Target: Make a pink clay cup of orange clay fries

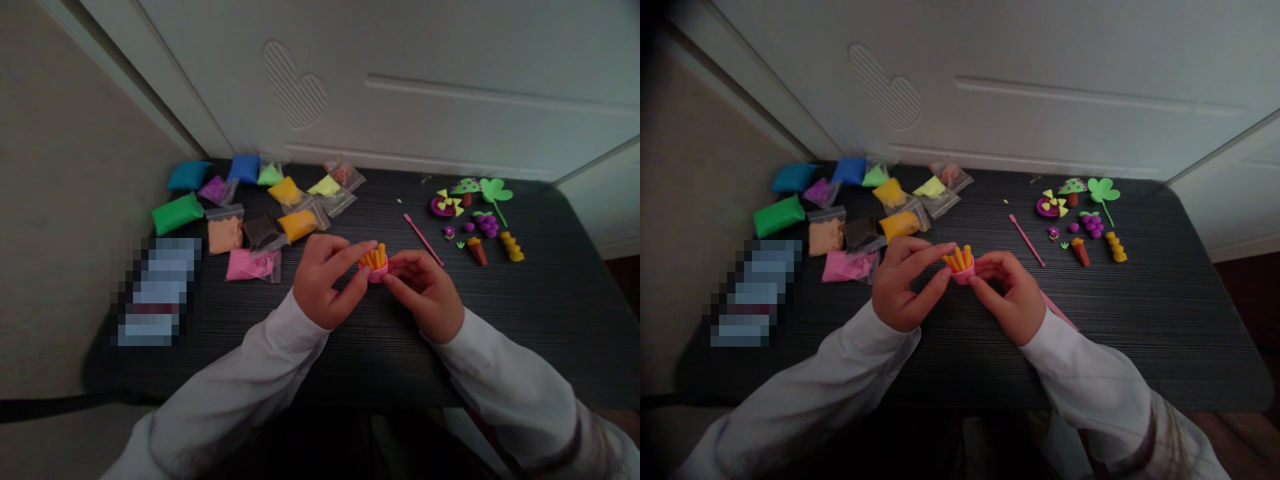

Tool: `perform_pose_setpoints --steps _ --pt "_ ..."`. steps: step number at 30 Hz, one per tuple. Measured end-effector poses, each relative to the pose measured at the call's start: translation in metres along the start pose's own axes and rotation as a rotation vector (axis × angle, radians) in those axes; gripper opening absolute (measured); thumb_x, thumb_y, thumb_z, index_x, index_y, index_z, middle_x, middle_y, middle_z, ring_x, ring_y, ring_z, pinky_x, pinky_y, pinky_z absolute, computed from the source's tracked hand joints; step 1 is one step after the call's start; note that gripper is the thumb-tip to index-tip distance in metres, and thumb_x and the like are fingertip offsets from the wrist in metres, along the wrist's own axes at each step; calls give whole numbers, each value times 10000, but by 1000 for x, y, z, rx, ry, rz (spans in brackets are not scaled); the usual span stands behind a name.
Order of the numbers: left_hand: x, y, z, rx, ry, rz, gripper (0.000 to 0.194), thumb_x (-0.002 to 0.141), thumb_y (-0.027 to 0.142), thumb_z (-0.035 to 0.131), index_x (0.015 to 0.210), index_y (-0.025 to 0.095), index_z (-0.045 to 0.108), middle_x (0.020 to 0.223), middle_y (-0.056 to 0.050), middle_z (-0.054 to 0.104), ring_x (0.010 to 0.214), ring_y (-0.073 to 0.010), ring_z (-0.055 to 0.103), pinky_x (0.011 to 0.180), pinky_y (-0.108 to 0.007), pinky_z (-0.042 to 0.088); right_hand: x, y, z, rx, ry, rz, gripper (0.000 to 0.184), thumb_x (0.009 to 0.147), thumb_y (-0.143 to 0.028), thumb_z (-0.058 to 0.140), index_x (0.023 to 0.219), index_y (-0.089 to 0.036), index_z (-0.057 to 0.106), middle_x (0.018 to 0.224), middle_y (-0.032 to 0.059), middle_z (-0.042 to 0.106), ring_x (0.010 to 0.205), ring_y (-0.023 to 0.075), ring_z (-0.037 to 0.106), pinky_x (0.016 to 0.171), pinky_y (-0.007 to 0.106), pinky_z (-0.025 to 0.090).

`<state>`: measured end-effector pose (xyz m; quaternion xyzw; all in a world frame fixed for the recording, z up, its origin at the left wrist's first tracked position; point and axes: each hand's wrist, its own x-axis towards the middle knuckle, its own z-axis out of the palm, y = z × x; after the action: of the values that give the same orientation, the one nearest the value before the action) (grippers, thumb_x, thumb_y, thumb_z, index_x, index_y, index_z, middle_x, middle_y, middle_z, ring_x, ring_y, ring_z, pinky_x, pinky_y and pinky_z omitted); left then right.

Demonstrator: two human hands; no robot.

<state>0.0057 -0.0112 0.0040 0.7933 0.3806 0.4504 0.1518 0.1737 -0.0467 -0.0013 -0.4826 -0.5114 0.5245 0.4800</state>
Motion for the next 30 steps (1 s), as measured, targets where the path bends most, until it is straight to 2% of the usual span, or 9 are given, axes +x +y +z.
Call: perform_pose_setpoints --steps 3,6,8,19,26,30 --pt "2 -5 1 -125 17 -136 324 738 160 539 1061 173 570 850 -34 549 795 -132 497 722 -297 427 1 -2 -1 47 -14 32 218 732 -216 617 920 -211 507 842 11 648 786 122 631 745 278 501" --pt "4 -12 3 -302 17 -320 211 771 200 517 957 177 614 841 -31 572 758 -118 516 669 -268 433 2 -2 -1 75 -12 50 210 730 -222 618 910 -214 510 845 11 657 792 126 637 746 279 508" --pt "5 -15 3 -396 8 -395 181 764 231 535 912 185 631 829 -28 591 750 -118 535 651 -259 437 2 -2 -1 74 -4 53 215 728 -236 620 910 -215 507 848 13 661 798 133 639 758 292 511" --pt "7 -16 2 -469 -59 -400 109 722 221 591 797 183 661 789 -25 627 734 -115 553 628 -247 428 4 -1 -2 86 6 50 214 724 -230 627 902 -213 509 849 11 668 793 132 644 775 298 503" --pt "4 -15 6 -656 -113 -573 269 686 263 630 945 191 614 804 -25 614 719 -113 557 627 -247 431 3 0 -3 40 10 33 224 731 -241 618 920 -216 499 860 14 655 805 136 635 783 308 494" --pt "6 -17 9 -791 -84 -647 319 683 249 622 992 189 572 819 -21 612 734 -111 569 652 -243 445 5 2 -5 -128 65 -2 232 732 -273 611 929 -213 504 889 28 638 794 139 616 766 322 483"
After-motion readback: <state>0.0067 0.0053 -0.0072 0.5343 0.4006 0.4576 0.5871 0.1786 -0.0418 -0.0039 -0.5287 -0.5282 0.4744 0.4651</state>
